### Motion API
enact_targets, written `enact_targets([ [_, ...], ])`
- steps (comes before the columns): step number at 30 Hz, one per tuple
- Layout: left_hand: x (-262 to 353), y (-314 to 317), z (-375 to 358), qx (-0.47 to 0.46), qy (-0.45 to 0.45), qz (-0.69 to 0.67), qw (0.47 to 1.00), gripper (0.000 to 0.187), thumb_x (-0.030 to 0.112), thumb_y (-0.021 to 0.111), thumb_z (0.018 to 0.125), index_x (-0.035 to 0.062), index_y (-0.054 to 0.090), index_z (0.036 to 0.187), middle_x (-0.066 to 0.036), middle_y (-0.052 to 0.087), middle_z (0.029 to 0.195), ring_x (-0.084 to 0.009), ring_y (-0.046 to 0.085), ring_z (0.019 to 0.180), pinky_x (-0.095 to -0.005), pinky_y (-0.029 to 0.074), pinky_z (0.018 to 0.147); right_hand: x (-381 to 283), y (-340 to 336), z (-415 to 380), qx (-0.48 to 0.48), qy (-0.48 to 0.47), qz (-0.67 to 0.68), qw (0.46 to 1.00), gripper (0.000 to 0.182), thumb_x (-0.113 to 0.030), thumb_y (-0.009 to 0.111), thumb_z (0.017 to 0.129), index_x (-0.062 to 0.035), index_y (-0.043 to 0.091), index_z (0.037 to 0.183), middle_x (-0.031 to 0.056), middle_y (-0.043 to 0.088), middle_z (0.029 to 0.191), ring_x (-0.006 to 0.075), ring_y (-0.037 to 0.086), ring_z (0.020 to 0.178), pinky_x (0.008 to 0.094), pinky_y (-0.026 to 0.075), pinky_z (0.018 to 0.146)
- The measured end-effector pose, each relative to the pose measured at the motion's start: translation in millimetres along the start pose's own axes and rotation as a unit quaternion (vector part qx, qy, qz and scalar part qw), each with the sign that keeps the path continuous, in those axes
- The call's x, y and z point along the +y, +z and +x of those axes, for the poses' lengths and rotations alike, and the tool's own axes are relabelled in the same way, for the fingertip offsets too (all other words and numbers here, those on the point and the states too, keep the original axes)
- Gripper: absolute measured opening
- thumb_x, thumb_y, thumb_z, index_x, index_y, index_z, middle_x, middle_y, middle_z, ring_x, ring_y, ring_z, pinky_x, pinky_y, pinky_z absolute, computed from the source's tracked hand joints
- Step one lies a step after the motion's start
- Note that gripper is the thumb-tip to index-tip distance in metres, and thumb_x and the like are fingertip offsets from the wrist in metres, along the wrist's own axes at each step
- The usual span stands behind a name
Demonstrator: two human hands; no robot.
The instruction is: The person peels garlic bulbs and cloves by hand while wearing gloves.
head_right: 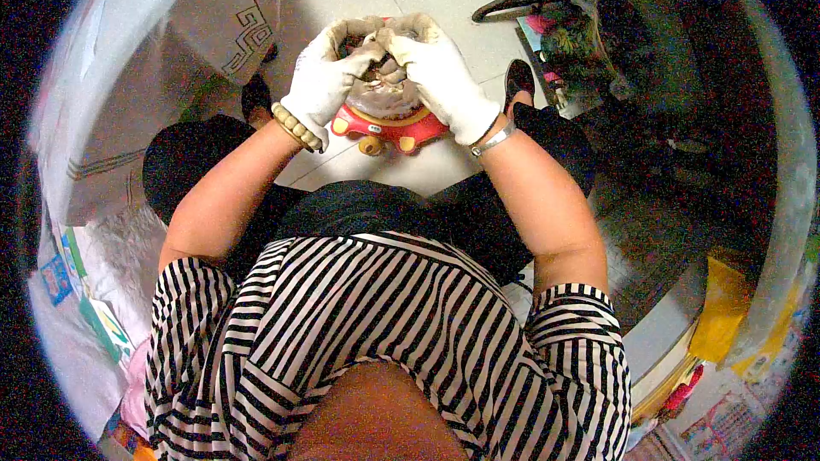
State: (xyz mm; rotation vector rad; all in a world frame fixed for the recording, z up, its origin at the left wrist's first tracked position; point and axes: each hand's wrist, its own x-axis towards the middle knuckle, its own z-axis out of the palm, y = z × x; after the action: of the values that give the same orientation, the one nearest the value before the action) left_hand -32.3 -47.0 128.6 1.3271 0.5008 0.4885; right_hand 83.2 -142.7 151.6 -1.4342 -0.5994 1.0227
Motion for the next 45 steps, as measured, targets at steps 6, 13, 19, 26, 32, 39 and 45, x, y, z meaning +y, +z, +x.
enact_targets([
  [6,-1,5,-4,0.006,0.002,0.012,1.000,0.027,0.009,0.061,0.081,-0.0011,0.055,0.106,-0.007,0.060,0.097,-0.0118,0.056,0.088,-0.0250,0.046,0.081,9,-4,1,0.008,-0.001,0.021,1.000,0.015,-0.007,0.052,0.086,-0.0025,0.052,0.100,0.0060,0.059,0.087,0.0112,0.058,0.068,0.0227,0.050,0.059],
  [13,7,6,-7,0.007,0.008,0.004,1.000,0.030,0.011,0.063,0.081,-0.0026,0.054,0.106,-0.008,0.060,0.097,-0.0124,0.056,0.088,-0.0247,0.046,0.081,7,-2,2,0.028,-0.020,0.003,0.999,0.015,-0.003,0.051,0.084,-0.0014,0.053,0.099,0.0063,0.059,0.087,0.0119,0.058,0.070,0.0233,0.050,0.061],
  [19,-2,2,-3,0.011,-0.039,-0.090,0.995,0.027,0.012,0.062,0.083,-0.0035,0.054,0.104,-0.008,0.060,0.097,-0.0123,0.057,0.088,-0.0249,0.046,0.081,1,-1,-2,0.019,-0.006,-0.024,1.000,0.015,-0.006,0.052,0.087,-0.0012,0.052,0.101,0.0068,0.059,0.087,0.0128,0.059,0.071,0.0238,0.051,0.062],
  [26,-3,1,-2,0.053,-0.064,-0.074,0.994,0.021,0.008,0.058,0.083,-0.0036,0.055,0.101,-0.010,0.061,0.093,-0.0135,0.060,0.080,-0.0250,0.051,0.069,8,4,1,-0.018,0.036,0.127,0.991,0.015,-0.008,0.053,0.088,-0.0010,0.050,0.101,0.0095,0.059,0.091,0.0151,0.060,0.078,0.0269,0.053,0.066],
  [32,-10,-1,-6,0.056,-0.079,-0.112,0.989,0.017,0.010,0.059,0.084,-0.0005,0.058,0.097,-0.007,0.061,0.088,-0.0121,0.058,0.079,-0.0243,0.050,0.069,14,-2,4,-0.021,0.049,0.086,0.995,0.022,-0.016,0.052,0.090,-0.0017,0.051,0.107,0.0068,0.060,0.097,0.0118,0.059,0.084,0.0233,0.050,0.070],
  [39,0,-1,-5,0.056,-0.053,-0.065,0.995,0.020,0.011,0.060,0.084,-0.0002,0.058,0.100,-0.006,0.061,0.093,-0.0125,0.057,0.085,-0.0247,0.047,0.077,4,-3,3,-0.104,0.128,0.165,0.972,0.019,-0.012,0.053,0.089,-0.0010,0.053,0.105,0.0065,0.060,0.095,0.0091,0.059,0.081,0.0221,0.049,0.069],
  [45,-13,-2,-2,0.027,-0.021,-0.039,0.999,0.025,0.012,0.059,0.085,-0.0020,0.056,0.106,-0.009,0.060,0.100,-0.0139,0.056,0.092,-0.0257,0.045,0.084,20,-6,6,-0.062,0.047,0.090,0.993,0.025,-0.013,0.054,0.089,-0.0005,0.049,0.111,0.0070,0.060,0.096,0.0114,0.058,0.087,0.0227,0.048,0.074],
])
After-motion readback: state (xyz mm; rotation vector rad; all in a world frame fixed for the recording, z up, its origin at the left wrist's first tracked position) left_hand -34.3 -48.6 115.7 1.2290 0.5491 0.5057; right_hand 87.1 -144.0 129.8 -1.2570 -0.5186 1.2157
